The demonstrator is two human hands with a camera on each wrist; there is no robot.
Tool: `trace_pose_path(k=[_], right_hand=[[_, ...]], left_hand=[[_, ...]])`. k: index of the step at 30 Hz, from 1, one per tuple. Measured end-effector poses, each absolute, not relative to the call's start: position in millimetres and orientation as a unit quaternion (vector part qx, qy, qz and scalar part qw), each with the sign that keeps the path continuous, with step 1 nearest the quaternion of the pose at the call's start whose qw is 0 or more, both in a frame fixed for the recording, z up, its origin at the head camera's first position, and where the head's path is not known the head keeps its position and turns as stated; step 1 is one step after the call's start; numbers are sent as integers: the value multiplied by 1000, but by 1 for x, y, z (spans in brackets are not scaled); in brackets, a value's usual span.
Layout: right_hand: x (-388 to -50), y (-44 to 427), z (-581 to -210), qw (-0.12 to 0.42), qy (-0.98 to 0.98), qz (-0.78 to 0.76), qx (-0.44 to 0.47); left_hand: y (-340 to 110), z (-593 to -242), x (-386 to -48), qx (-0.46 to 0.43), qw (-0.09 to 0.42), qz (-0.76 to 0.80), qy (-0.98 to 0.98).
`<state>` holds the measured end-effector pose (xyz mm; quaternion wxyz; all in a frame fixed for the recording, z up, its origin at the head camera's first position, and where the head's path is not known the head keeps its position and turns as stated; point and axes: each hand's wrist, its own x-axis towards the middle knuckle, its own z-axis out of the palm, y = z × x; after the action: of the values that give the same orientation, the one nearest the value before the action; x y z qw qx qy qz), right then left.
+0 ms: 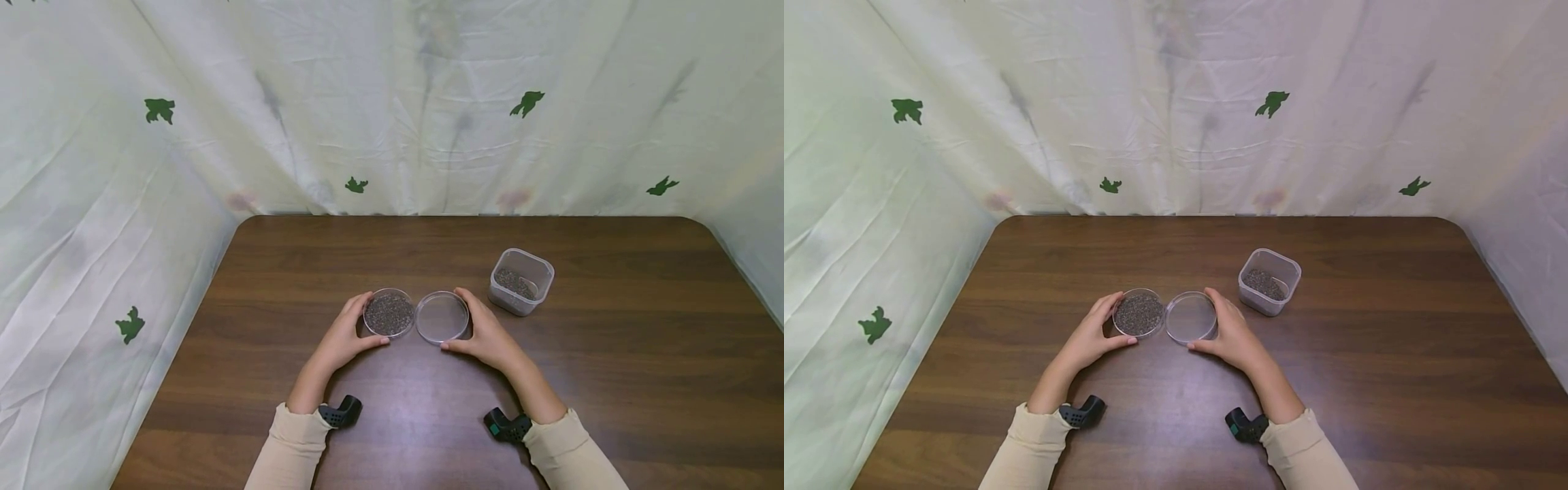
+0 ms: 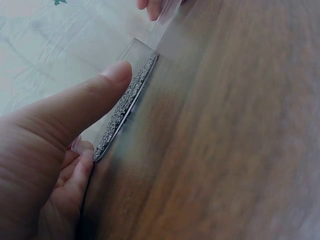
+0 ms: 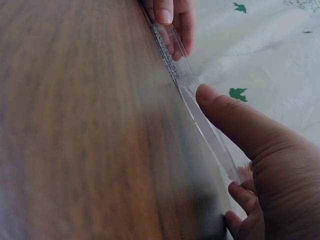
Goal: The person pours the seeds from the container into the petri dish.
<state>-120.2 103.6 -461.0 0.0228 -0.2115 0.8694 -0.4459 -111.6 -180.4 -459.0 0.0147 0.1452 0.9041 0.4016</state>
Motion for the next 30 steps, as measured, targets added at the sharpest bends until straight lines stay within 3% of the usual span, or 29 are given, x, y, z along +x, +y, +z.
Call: trace_pose_path(k=[16, 30], right_hand=[[-119, 101, -458, 15, 861, -465, -204], [-120, 91, -456, -23, 842, -500, -203]], left_hand=[[-181, -459, -112, 146, 16, 399, 905], [-181, -460, -112, 146, 16, 399, 905]])
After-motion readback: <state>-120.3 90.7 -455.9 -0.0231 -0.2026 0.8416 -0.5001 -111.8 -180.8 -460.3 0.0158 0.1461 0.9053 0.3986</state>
